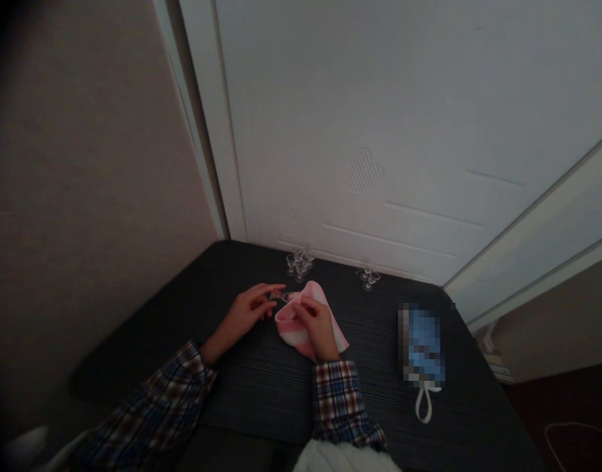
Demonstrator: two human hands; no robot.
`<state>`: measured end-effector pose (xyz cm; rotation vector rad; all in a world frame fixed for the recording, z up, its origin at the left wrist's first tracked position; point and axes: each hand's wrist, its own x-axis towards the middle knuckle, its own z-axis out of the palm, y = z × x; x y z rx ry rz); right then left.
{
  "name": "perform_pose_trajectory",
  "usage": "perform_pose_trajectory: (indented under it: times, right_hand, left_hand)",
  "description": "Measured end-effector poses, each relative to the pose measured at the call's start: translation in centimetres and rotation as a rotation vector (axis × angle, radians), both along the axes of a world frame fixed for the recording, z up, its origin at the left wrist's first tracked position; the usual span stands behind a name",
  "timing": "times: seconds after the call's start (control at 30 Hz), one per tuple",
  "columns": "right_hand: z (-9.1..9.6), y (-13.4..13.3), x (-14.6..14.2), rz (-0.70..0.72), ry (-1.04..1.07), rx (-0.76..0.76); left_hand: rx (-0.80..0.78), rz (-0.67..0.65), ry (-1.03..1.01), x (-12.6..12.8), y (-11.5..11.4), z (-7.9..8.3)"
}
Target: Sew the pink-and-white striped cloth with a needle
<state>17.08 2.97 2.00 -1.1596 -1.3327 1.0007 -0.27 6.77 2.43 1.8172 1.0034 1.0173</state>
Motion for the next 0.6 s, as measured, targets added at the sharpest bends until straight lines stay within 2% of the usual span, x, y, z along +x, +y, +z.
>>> perform_pose_trajectory:
  times: [0.2, 0.4, 0.6]
  right_hand:
    - [0.06, -0.02, -0.01, 0.057, 0.069, -0.044]
    - [-0.36, 0.09, 0.12, -0.043, 0.16, -0.045]
    - [-0.47, 0.22, 0.2, -0.06, 0.221, -0.047]
  left_hand:
    - [0.038, -0.003, -0.029, 0.04, 0.1, -0.24]
    - [-0.03, -0.027, 0.044, 0.14, -0.16, 0.23]
    - [-0.044, -0.038, 0.07, 0.38, -0.39, 0.33]
